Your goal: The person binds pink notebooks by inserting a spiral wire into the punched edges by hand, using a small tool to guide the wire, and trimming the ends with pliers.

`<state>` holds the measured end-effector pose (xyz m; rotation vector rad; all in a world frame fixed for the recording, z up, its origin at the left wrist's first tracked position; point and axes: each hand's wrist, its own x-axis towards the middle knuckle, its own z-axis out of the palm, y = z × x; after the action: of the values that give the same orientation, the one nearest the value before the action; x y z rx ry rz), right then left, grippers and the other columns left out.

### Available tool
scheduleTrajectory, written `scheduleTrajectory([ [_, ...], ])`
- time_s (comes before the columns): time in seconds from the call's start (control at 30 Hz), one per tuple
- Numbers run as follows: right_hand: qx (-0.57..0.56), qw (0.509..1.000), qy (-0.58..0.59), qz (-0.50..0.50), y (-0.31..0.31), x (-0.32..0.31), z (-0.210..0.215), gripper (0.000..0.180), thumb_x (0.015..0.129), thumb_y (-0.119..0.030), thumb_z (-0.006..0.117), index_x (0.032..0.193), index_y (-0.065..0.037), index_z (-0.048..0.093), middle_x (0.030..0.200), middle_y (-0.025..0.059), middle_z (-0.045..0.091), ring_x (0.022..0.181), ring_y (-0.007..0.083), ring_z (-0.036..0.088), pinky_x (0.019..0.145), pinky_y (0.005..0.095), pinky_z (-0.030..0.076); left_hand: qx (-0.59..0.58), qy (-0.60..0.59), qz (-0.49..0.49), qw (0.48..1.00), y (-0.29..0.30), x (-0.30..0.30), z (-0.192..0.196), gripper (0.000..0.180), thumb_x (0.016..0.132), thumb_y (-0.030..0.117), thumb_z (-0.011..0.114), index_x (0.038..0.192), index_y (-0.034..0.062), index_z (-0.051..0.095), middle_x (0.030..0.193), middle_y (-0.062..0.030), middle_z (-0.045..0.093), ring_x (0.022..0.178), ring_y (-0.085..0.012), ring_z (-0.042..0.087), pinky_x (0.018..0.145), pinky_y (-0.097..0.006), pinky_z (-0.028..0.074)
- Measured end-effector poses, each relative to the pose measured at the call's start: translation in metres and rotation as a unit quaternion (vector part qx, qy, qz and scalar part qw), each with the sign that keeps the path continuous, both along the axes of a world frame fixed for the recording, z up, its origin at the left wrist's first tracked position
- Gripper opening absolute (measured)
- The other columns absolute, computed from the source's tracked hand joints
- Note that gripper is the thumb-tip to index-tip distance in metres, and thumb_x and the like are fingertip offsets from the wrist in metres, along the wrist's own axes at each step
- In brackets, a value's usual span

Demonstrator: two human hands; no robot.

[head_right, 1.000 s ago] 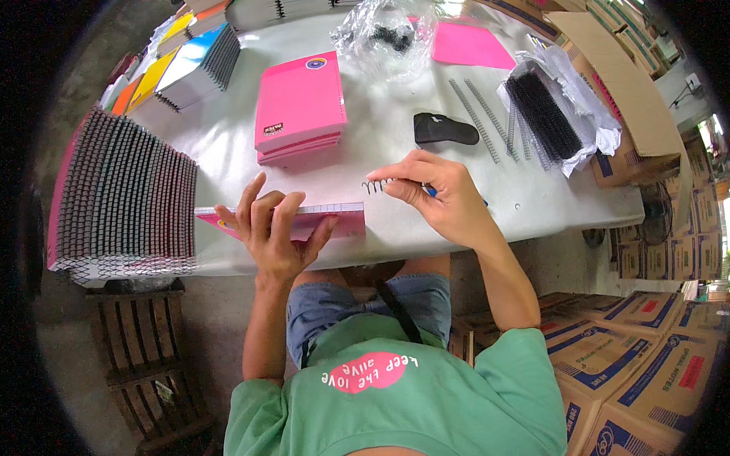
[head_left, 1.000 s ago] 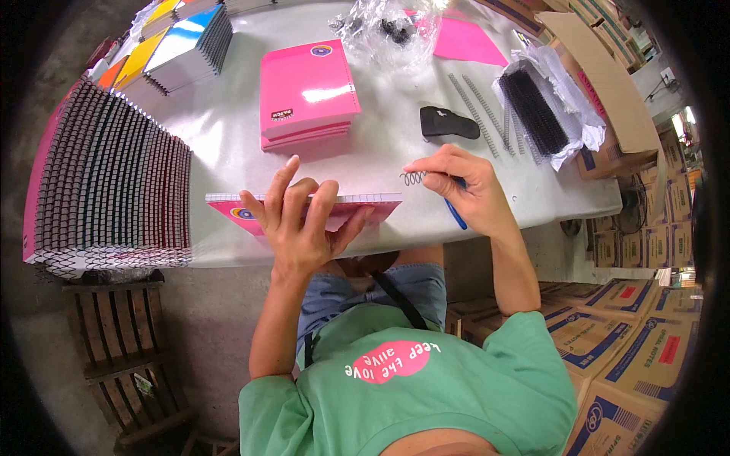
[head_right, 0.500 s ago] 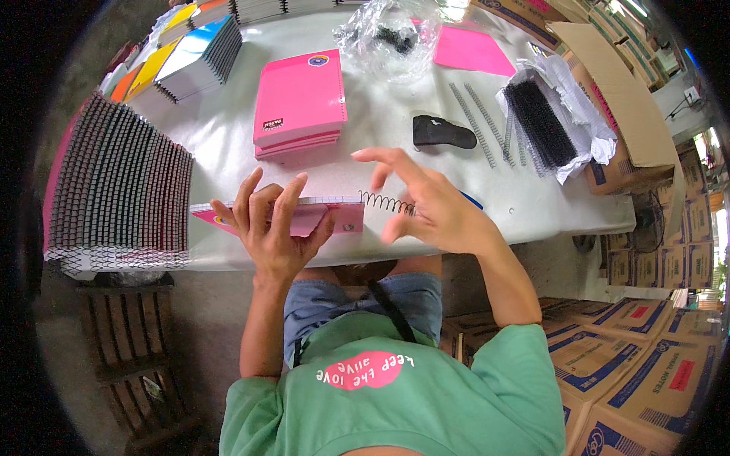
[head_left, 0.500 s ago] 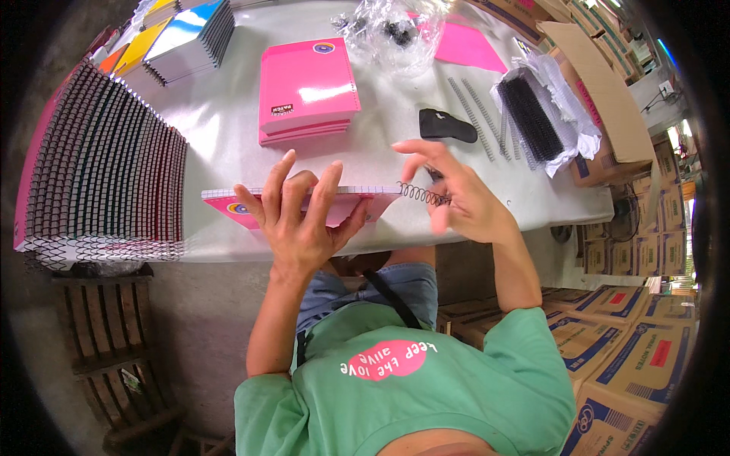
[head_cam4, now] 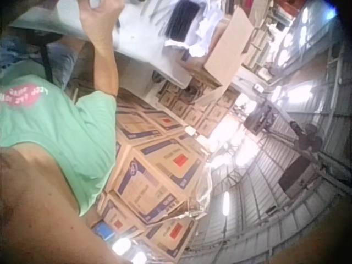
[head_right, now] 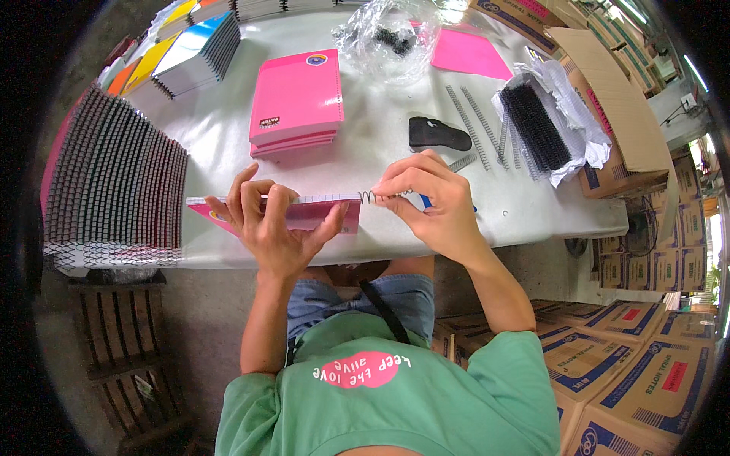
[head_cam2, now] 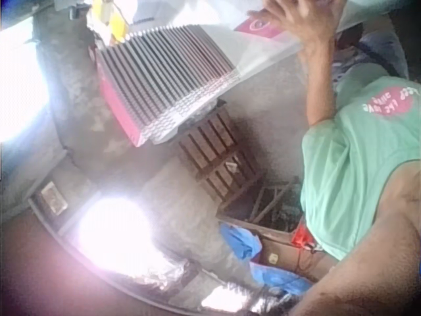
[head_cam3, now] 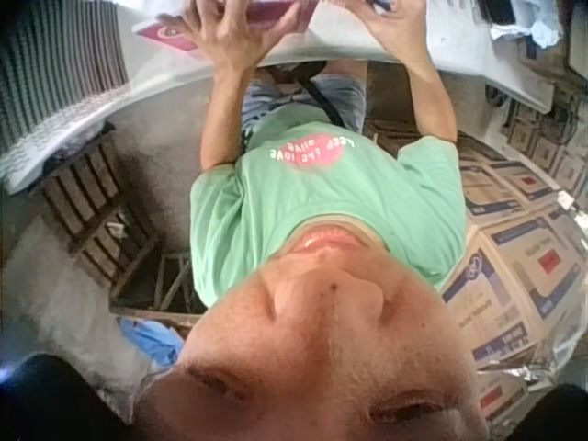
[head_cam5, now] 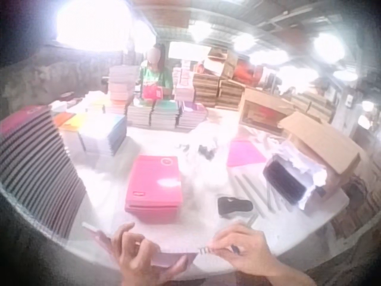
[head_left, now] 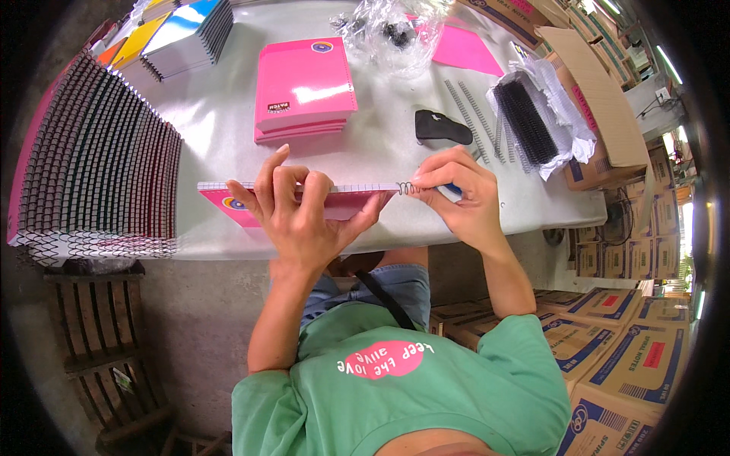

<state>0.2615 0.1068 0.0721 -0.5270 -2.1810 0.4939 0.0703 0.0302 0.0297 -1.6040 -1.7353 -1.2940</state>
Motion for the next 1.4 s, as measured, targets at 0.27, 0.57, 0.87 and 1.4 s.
scheduleTrajectory([
  [0.27,-0.281,0.951,-0.124,0.032,-0.005,0.003,0.017,0.011,0.081,-0.005,0.065,0.092,-0.001,0.066,0.078,0.0066,0.061,0.07,0.0139,0.057,0.061,0.024,0.043,0.008,0.027,-0.016,0.999,0.0,-0.006,-0.008,0.043,0.056,0.046,0.08,0.068,0.015,0.053,0.075,-0.0012,0.045,0.103,-0.0259,0.053,0.111,-0.05,0.001],
  [0.57,-0.295,0.947,-0.077,0.101,0.013,0.013,0.012,0.015,0.087,-0.015,0.061,0.093,-0.003,0.068,0.076,0.0062,0.062,0.063,0.0145,0.059,0.058,0.0243,0.045,-0.016,0.0,-0.013,1.0,-0.002,-0.002,0.001,0.042,0.055,0.045,0.079,0.068,0.0145,0.053,0.073,-0.0017,0.044,0.101,-0.0244,0.054,0.111,-0.049,0.001],
  [0.87,-0.168,0.975,-0.121,0.077,-0.002,0.002,0.018,0.02,0.092,-0.016,0.053,0.102,-0.001,0.061,0.084,0.0072,0.063,0.055,0.0072,0.051,0.048,0.0208,0.042,-0.001,0.018,-0.025,1.0,-0.003,-0.003,-0.005,0.041,0.059,0.046,0.08,0.07,0.016,0.055,0.073,-0.0008,0.042,0.103,-0.0219,0.052,0.111,-0.054,0.0],
  [1.4,-0.258,0.946,-0.12,-0.152,0.123,0.054,-0.069,0.042,0.073,0.007,0.054,0.111,-0.007,0.062,0.091,0.0067,0.067,0.085,0.0202,0.065,0.081,0.0335,0.048,-0.034,-0.019,-0.101,0.994,-0.015,-0.012,0.001,0.042,0.055,0.042,0.083,0.066,0.0146,0.053,0.078,-0.0019,0.047,0.113,-0.0252,0.05,0.11,-0.05,0.008],
])
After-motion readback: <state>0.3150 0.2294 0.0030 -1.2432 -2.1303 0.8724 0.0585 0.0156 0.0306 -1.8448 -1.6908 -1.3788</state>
